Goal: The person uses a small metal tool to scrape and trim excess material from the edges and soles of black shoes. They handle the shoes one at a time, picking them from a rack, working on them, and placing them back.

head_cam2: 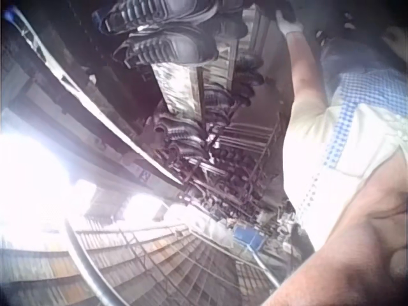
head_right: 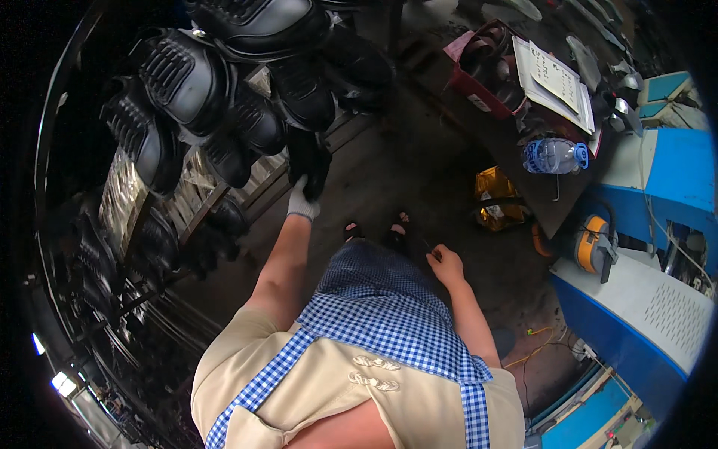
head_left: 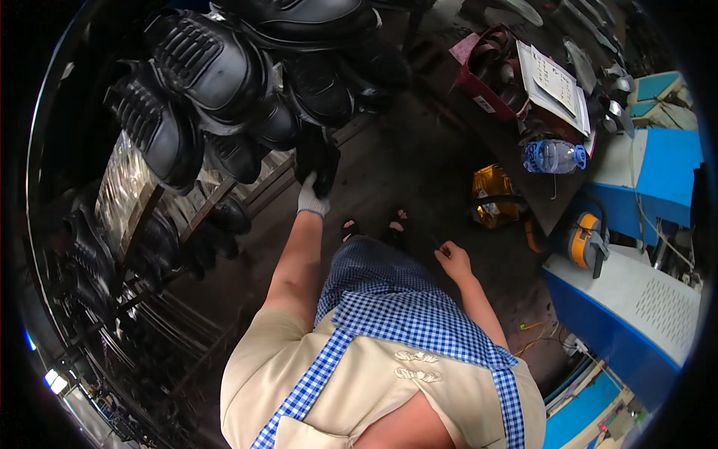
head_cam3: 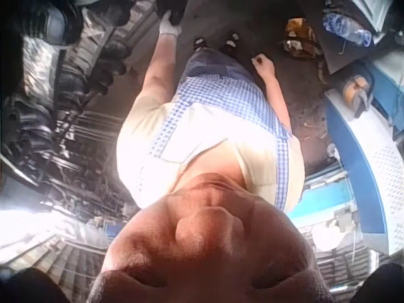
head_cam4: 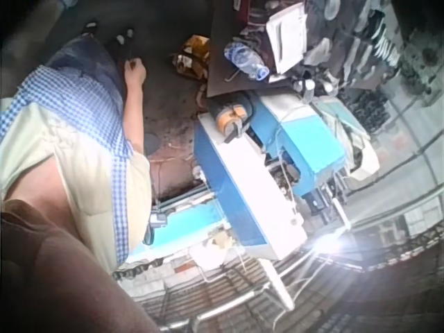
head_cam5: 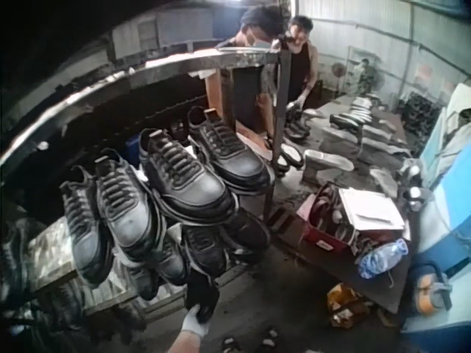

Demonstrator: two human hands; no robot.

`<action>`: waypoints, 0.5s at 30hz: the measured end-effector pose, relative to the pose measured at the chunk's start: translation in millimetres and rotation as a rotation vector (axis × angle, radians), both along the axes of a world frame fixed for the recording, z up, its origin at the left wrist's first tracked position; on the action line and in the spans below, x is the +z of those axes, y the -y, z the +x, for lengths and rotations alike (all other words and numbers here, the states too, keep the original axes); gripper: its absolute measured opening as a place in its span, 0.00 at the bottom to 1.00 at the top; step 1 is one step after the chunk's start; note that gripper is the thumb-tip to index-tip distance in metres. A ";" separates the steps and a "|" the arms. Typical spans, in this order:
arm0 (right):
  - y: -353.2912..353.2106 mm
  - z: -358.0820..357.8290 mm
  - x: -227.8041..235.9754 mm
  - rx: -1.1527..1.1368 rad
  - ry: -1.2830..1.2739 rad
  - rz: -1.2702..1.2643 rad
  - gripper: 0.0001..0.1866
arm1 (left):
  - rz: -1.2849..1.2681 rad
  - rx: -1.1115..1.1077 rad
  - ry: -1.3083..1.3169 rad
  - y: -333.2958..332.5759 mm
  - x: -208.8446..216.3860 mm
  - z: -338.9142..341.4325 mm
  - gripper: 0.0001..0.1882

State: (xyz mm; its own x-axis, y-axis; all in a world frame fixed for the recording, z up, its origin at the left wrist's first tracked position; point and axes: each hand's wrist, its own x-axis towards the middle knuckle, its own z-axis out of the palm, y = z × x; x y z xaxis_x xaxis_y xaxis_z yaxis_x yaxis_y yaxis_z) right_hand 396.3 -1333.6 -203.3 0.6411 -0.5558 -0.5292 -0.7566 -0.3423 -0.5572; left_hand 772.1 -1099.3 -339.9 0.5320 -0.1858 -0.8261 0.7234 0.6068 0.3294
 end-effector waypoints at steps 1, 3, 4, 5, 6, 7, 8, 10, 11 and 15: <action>4.1 -5.2 -1.8 -0.018 -0.019 -0.008 0.14 | 0.007 0.048 -0.007 24.0 -3.9 11.2 0.18; 9.8 -20.3 -7.0 -0.062 -0.052 -0.016 0.13 | 0.021 0.132 -0.023 74.6 0.8 32.7 0.19; 13.6 -28.4 -7.0 -0.075 -0.065 -0.015 0.13 | 0.002 0.148 0.023 91.0 -5.0 43.7 0.19; 16.3 -36.0 -6.9 -0.085 -0.080 -0.014 0.13 | -0.017 0.167 0.068 104.6 -12.9 53.6 0.19; 16.2 -42.8 -7.2 -0.098 -0.092 -0.019 0.13 | -0.037 0.178 0.118 117.4 -15.6 61.7 0.20; 16.8 -49.8 -7.0 -0.108 -0.104 -0.025 0.13 | -0.036 0.107 0.112 125.6 -18.0 66.7 0.20; 18.3 -56.2 -6.8 -0.114 -0.117 -0.033 0.13 | -0.037 0.040 0.107 131.1 -19.9 71.2 0.19; 16.3 -66.2 -7.5 -0.133 -0.149 -0.022 0.12 | -0.017 -0.095 0.084 135.8 -20.5 73.7 0.18; 17.4 -69.9 -8.2 -0.136 -0.165 -0.018 0.12 | 0.000 -0.152 0.064 134.0 -21.0 70.9 0.17; 15.8 -77.9 -18.4 -0.092 -0.192 -0.013 0.13 | 0.088 -0.441 0.143 88.3 -23.2 25.7 0.20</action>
